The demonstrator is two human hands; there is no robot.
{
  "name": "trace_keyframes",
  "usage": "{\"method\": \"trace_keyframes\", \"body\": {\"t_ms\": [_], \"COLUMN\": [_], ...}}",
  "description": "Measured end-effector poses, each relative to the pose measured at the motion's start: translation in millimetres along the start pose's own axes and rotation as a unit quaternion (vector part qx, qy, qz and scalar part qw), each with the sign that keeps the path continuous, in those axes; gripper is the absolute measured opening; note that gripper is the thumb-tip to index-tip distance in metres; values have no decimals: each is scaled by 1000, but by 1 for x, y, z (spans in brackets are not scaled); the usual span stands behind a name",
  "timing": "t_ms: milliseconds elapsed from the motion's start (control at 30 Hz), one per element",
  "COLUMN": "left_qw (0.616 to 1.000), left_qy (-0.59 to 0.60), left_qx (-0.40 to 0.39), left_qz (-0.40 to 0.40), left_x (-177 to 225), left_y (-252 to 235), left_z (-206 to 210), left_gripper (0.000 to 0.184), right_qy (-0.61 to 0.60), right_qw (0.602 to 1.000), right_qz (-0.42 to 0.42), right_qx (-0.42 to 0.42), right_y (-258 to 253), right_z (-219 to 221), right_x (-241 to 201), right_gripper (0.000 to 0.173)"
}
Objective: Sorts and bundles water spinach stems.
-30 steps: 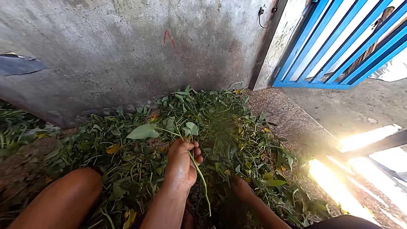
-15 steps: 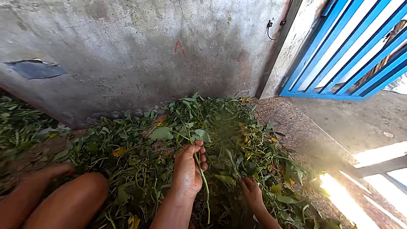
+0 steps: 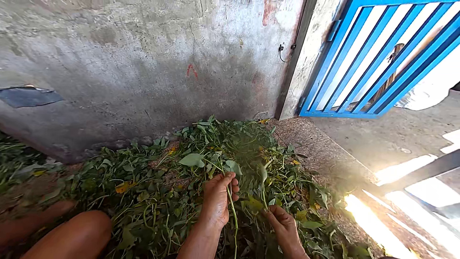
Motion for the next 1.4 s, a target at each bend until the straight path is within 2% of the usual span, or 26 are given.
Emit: {"method": "trace_keyframes", "body": {"t_ms": [67,100,167,200,233,267,300,367,433,500,567,633,733,800,867,967,1033,1167,1267,1333,1367,1400], "left_qw": [1000,1000,999,999,999,999,999,999,999,999,998,998,998,998,999,999,999,999,999,999,999,999], "left_qy": [6,9,8,8,8,9,12,18,23,22,21,24,25,25,24,22,22,15,8,9,9,9], "left_qx": [9,15,24,25,23,20,18,15,17,22,28,31,26,24,22,26,27,21,21,19,18,18], "left_qz": [14,20,31,34,35,35,35,31,31,36,44,49,49,46,41,39,39,35,28,27,27,28], "left_x": [2,4,9,10,12,12,12,11,12,18,22,24,26,24,23,22,22,19,15,14,14,13], "left_y": [-1,-1,-1,-1,0,0,0,0,0,0,1,0,-1,0,0,-1,0,2,2,2,1,1], "left_z": [-2,-5,-8,-9,-10,-10,-10,-11,-11,-13,-17,-19,-18,-17,-16,-16,-16,-13,-11,-11,-11,-11], "left_gripper": [15,15,16,16,16,17,17,17,17,17,18,19,20,20,19,18,17,18,18,18,17,17], "right_qy": [129,205,319,358,389,405,403,354,349,387,428,478,526,524,485,327,200,2,-78,-30,38,130], "right_qw": [990,969,883,837,811,805,815,861,889,891,875,843,786,757,786,909,952,966,972,987,990,976], "right_qz": [8,50,158,190,201,201,197,209,225,220,227,248,318,372,365,259,230,253,211,155,132,129], "right_qx": [-62,-127,-307,-367,-389,-384,-366,-301,-193,-85,-28,-22,-62,-116,-117,-25,15,55,60,18,-33,-120], "right_y": [10,18,35,40,41,36,25,-2,-31,-55,-66,-71,-62,-51,-49,-51,-46,-36,-34,-31,-27,-20], "right_z": [4,7,14,16,15,13,8,-11,-42,-69,-88,-93,-90,-86,-82,-78,-77,-77,-79,-82,-84,-82], "right_x": [11,25,61,81,98,114,128,150,159,151,144,146,161,173,169,139,126,97,67,48,41,36], "right_gripper": [19,25,39,45,48,47,44,40,39,38,40,39,50,44,40,30,21,12,13,14,17,23]}}
Point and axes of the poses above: each hand's wrist, its own y-axis away from the middle knuckle, its own z-axis out of the palm, x = y × z, the point moved 7 cm from there along -y, towards the middle knuckle, and after that the axes turned 2 degrees about -z, right-handed, at the moved point
